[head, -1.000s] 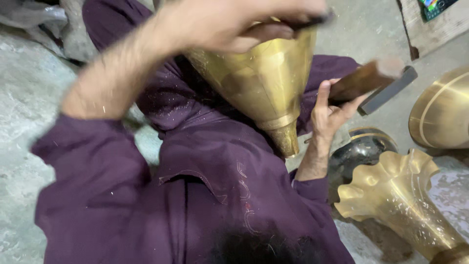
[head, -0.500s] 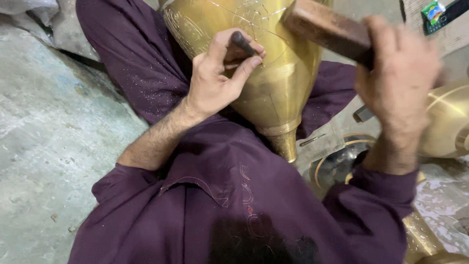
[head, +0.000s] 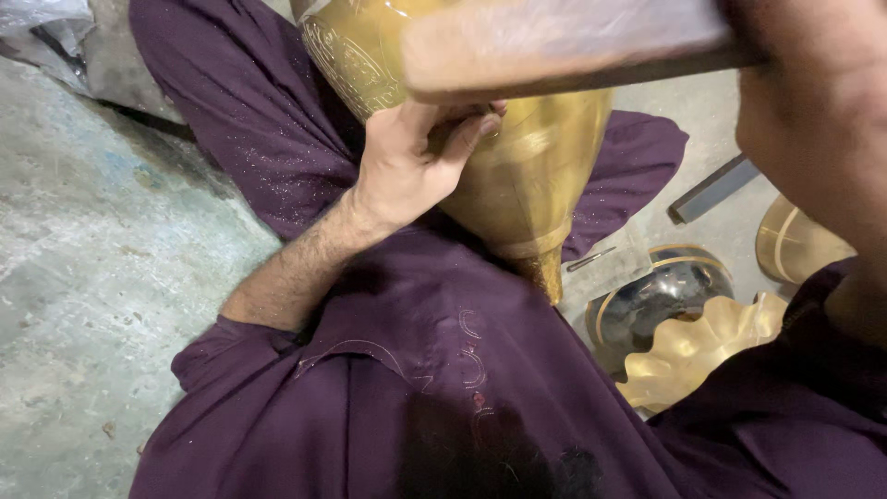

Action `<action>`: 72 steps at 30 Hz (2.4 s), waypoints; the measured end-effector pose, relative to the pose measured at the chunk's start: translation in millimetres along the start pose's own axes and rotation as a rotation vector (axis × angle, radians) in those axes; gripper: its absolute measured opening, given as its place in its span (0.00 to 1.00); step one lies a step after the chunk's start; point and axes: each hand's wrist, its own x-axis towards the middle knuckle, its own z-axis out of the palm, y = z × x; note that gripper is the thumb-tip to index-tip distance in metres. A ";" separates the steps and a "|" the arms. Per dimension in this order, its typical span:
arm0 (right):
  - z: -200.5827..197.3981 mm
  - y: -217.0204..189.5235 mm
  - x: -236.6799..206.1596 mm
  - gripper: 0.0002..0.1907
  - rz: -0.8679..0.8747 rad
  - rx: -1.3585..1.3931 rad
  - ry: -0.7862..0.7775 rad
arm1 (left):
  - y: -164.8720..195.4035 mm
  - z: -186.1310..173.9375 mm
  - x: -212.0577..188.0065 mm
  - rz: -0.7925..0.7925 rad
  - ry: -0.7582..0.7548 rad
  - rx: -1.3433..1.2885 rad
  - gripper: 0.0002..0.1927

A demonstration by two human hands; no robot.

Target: The person sits on the workshop floor holding a large brass vase between their legs and decorates its surface. They first rub the brass with an abrasive block, then hold a punch against pre-drawn patterns and strike it with a wooden mallet to engrave the designs, repositioning the punch repeatedly across the vase surface.

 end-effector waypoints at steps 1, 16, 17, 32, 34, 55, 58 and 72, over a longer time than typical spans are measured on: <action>-2.3 -2.1 5.7 0.09 -0.019 0.003 0.002 | -1.1 1.5 0.1 -0.006 0.008 -0.039 0.22; -28.7 -20.4 16.7 0.11 -0.171 -0.139 0.043 | -1.6 12.5 -11.2 -0.006 0.124 0.042 0.22; -31.4 -21.2 16.5 0.11 -0.184 -0.157 0.053 | -2.5 12.5 -10.4 0.005 0.116 0.014 0.19; -56.2 -54.7 27.5 0.13 -0.378 -0.586 0.223 | -5.9 25.8 -19.0 -0.012 0.241 -0.091 0.17; -57.1 -59.2 28.6 0.14 -0.390 -0.628 0.240 | -5.4 27.1 -19.7 0.033 0.259 -0.090 0.18; 119.4 -35.7 -70.3 0.20 0.618 0.895 0.360 | -34.6 -86.7 10.3 -0.243 0.436 -0.542 0.22; 188.4 -53.1 -106.3 0.24 0.830 0.966 0.478 | -38.2 -103.6 18.4 -0.240 0.371 -0.516 0.21; 160.1 -37.9 -116.7 0.24 1.015 1.265 0.525 | 2.0 -85.9 105.6 -0.087 -0.088 -0.331 0.20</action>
